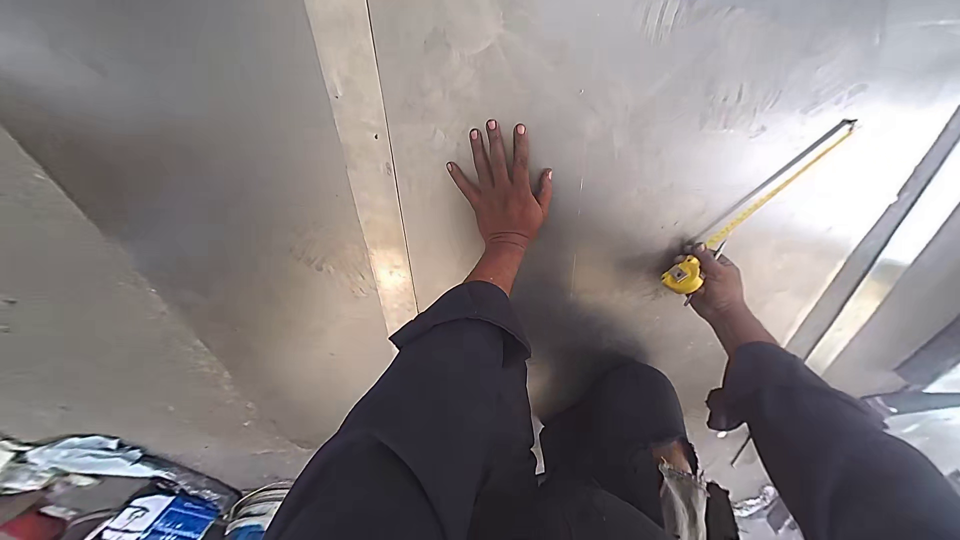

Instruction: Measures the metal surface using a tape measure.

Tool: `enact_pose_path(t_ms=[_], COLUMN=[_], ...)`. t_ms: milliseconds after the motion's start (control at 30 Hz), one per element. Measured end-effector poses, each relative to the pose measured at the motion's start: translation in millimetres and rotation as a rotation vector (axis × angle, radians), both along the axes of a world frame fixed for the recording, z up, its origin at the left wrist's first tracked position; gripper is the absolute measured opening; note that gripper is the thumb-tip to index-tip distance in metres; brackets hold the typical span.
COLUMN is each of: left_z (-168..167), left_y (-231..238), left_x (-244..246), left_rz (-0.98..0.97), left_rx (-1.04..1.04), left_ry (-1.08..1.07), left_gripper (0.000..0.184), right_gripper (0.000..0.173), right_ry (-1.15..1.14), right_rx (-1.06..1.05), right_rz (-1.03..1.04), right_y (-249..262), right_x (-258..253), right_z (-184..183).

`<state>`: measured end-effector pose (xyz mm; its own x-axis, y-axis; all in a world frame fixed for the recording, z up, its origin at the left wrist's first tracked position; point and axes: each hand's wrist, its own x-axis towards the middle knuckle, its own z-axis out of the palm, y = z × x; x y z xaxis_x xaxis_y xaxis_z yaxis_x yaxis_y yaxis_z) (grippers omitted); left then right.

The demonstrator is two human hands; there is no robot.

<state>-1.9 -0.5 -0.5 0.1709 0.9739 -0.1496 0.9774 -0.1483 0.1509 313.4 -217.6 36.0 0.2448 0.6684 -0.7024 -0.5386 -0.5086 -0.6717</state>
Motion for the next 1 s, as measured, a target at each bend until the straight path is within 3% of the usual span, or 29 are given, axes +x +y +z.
enact_pose_path(t_ms=[67, 100, 133, 200, 267, 333, 433, 567, 1000], left_z=[0.9, 2.7, 2.6, 1.0, 4.0, 5.7, 6.2, 2.1, 7.9], left_y=[-1.2, -2.7, -1.1, 2.1, -2.0, 0.7, 0.4, 2.2, 1.2], left_x=[-2.9, -4.1, -4.4, -5.4, -7.4, -4.3, -1.7, 0.4, 2.3], left_rz=[-0.013, -0.019, -0.027, -0.036, -0.045, -0.047, -0.053, -0.054, -0.043], left_rx=[0.022, 0.025, 0.029, 0.011, 0.016, 0.028, 0.029, 0.000, -0.022], left_ry=[-0.006, -0.014, -0.024, -0.029, -0.023, -0.021, 0.001, 0.061, 0.104], left_gripper=[0.072, 0.071, 0.070, 0.070, 0.072, 0.072, 0.072, 0.076, 0.075], right_gripper=[0.023, 0.024, 0.026, 0.023, 0.025, 0.025, 0.023, 0.017, 0.015], right_ry=[-0.174, -0.204, -0.209, -0.046, -0.190, -0.238, -0.228, -0.203, -0.098], right_rx=[-0.581, -0.697, -0.607, -0.061, -0.507, -0.672, -0.657, -0.468, -0.515], right_rz=[-0.107, -0.159, -0.216, -0.172, -0.236, -0.271, -0.238, -0.143, -0.164], right_y=[59.1, 79.2, 81.4, 47.3, 80.9, 95.1, 78.5, 30.5, 36.5], right_x=[-33.3, -44.3, -48.7, -35.3, -51.8, -53.2, -38.4, -9.2, -6.5], right_z=[50.3, 65.8, 68.1, 40.8, 68.1, 72.1, 57.5, 10.3, 14.2])
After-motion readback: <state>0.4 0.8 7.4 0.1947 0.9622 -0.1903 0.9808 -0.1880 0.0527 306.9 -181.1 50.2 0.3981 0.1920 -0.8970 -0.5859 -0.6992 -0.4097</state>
